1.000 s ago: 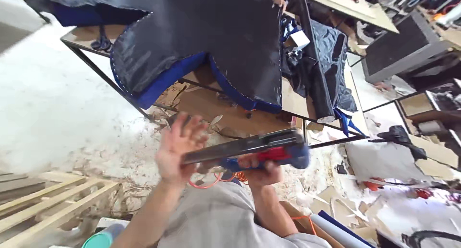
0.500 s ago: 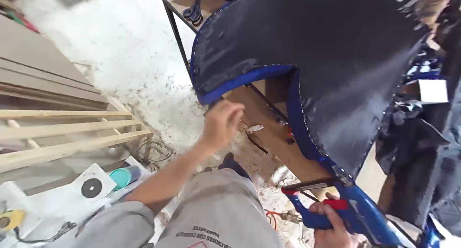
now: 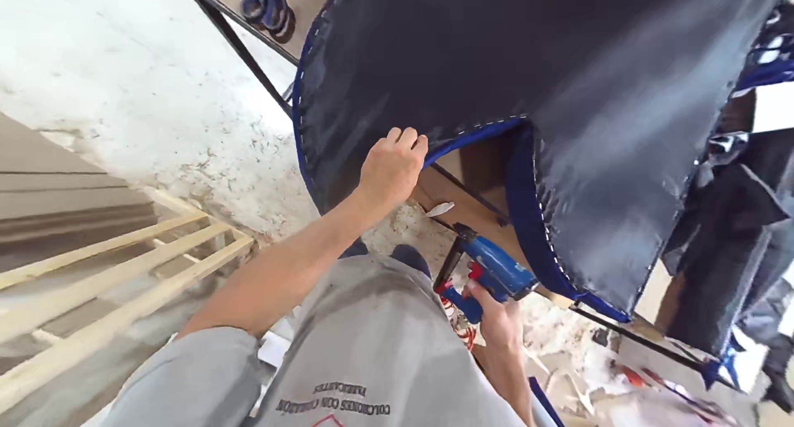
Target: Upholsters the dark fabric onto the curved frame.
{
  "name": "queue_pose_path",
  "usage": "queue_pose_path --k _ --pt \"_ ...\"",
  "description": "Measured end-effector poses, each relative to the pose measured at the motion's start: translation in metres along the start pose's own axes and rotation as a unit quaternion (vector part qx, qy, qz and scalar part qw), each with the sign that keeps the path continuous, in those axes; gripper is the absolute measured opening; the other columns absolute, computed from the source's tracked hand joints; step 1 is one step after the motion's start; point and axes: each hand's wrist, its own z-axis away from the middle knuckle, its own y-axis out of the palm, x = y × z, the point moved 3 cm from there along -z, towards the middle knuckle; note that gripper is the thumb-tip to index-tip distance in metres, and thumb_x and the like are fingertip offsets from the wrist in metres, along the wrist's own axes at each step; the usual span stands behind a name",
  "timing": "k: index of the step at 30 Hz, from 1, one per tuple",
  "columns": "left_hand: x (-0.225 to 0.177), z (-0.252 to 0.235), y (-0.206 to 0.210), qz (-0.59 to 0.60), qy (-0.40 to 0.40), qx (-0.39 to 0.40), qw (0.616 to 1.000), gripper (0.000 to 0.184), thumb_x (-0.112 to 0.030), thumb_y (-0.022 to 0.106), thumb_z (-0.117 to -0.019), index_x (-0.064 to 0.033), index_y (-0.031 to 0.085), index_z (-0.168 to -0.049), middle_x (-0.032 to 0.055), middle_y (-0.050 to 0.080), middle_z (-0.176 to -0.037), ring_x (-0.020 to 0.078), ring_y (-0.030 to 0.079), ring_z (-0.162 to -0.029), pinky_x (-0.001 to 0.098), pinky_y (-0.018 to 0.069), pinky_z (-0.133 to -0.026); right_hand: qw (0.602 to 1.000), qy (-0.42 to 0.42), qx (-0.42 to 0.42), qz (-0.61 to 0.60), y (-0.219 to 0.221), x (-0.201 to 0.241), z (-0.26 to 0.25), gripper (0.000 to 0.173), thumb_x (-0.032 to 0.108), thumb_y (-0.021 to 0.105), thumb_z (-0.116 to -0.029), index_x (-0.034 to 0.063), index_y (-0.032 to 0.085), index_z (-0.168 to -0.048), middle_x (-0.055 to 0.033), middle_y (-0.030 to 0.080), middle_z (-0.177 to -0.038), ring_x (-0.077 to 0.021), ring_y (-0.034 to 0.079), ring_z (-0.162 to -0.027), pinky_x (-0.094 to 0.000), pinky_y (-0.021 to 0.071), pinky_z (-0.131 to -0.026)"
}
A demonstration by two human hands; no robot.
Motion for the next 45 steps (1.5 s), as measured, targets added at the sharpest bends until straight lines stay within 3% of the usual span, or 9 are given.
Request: queue_pose_path --k 3,7,11,15,21,26,34,41,45 --pt "0.004 0.000 0.001 0.009 0.054 -0.040 0.998 0.016 0.001 0.060 -0.0955 0.0033 0.072 -0.106 0.0185 0.068 -0.098 0.0361 0.068 -0.093 0.0438 0.0574 -0.073 1.000 -0.013 -0.006 0.006 0.027 0.007 0.002 0.045 0.010 0.081 -0.0760 -0.0032 0.060 -0.114 -0.0084 0.075 -0.091 -0.0181 0.073 -0.073 -0.0363 0.0645 -0.071" --pt "0.007 0.003 0.011 0.009 0.150 -0.119 0.981 0.013 0.003 0.059 -0.0933 0.0053 0.072 -0.097 0.0158 0.065 -0.086 0.0306 0.065 -0.077 0.0372 0.0531 -0.061 1.000 0.000 0.005 0.015 0.040 0.019 -0.004 0.043 0.009 0.082 -0.0765 -0.0027 0.062 -0.113 -0.0088 0.076 -0.092 -0.0184 0.074 -0.076 -0.0370 0.0648 -0.074" --pt "0.006 0.003 0.012 -0.009 0.177 -0.132 0.975 0.014 0.004 0.056 -0.0955 0.0065 0.070 -0.093 0.0152 0.064 -0.083 0.0280 0.063 -0.073 0.0353 0.0504 -0.058 0.998 -0.011 0.058 0.019 0.031 0.043 -0.032 0.041 0.013 0.078 -0.0823 -0.0014 0.061 -0.116 -0.0084 0.076 -0.093 -0.0180 0.073 -0.074 -0.0368 0.0640 -0.071" --pt "0.006 0.003 0.012 0.005 0.175 -0.130 0.976 0.017 0.004 0.053 -0.0984 0.0066 0.070 -0.093 0.0151 0.064 -0.083 0.0274 0.063 -0.072 0.0357 0.0502 -0.057 0.982 -0.075 0.139 0.103 0.025 0.088 -0.069 0.040 0.023 0.077 -0.0878 0.0045 0.061 -0.119 -0.0042 0.075 -0.093 -0.0181 0.074 -0.080 -0.0378 0.0646 -0.075" --pt "0.002 0.004 0.014 0.019 0.162 -0.117 0.980 0.023 0.002 0.052 -0.1006 0.0040 0.068 -0.084 0.0149 0.068 -0.087 0.0254 0.064 -0.072 0.0345 0.0493 -0.056 0.957 -0.099 0.105 0.250 0.051 0.143 -0.102 0.031 0.025 0.076 -0.0887 0.0073 0.062 -0.111 0.0053 0.074 -0.088 -0.0078 0.073 -0.074 -0.0290 0.0654 -0.067" --pt "-0.001 0.009 0.013 -0.001 0.157 -0.096 0.983 0.024 0.005 0.048 -0.1008 0.0041 0.069 -0.090 0.0144 0.076 -0.099 0.0235 0.073 -0.084 0.0330 0.0540 -0.063 0.903 -0.091 0.109 0.405 0.071 0.157 -0.118 0.027 0.032 0.072 -0.0878 0.0091 0.066 -0.101 0.0080 0.072 -0.082 0.0004 0.070 -0.071 -0.0225 0.0627 -0.063" --pt "-0.002 0.009 0.013 -0.004 0.156 -0.102 0.982 0.024 0.007 0.047 -0.1008 0.0051 0.068 -0.091 0.0145 0.075 -0.094 0.0227 0.072 -0.079 0.0322 0.0550 -0.064 0.858 -0.053 0.114 0.497 0.085 0.163 -0.122 0.025 0.038 0.070 -0.0865 0.0149 0.068 -0.094 0.0110 0.069 -0.075 0.0029 0.067 -0.065 -0.0219 0.0589 -0.057" --pt "-0.010 0.018 0.013 -0.010 0.100 -0.103 0.990 0.023 0.005 0.046 -0.1016 0.0071 0.069 -0.100 0.0164 0.073 -0.093 0.0250 0.069 -0.077 0.0327 0.0531 -0.066 0.863 -0.101 0.124 0.479 0.096 0.165 -0.101 0.026 0.035 0.072 -0.0871 0.0119 0.067 -0.098 0.0098 0.072 -0.082 0.0061 0.068 -0.074 -0.0171 0.0601 -0.065" --pt "-0.011 0.024 0.013 -0.005 0.093 -0.105 0.990 0.023 0.004 0.047 -0.1012 0.0082 0.069 -0.101 0.0180 0.072 -0.093 0.0268 0.068 -0.077 0.0343 0.0537 -0.067 0.852 -0.090 0.141 0.495 0.101 0.159 -0.101 0.024 0.037 0.070 -0.0859 0.0147 0.068 -0.095 0.0098 0.071 -0.079 0.0048 0.068 -0.072 -0.0202 0.0592 -0.063"
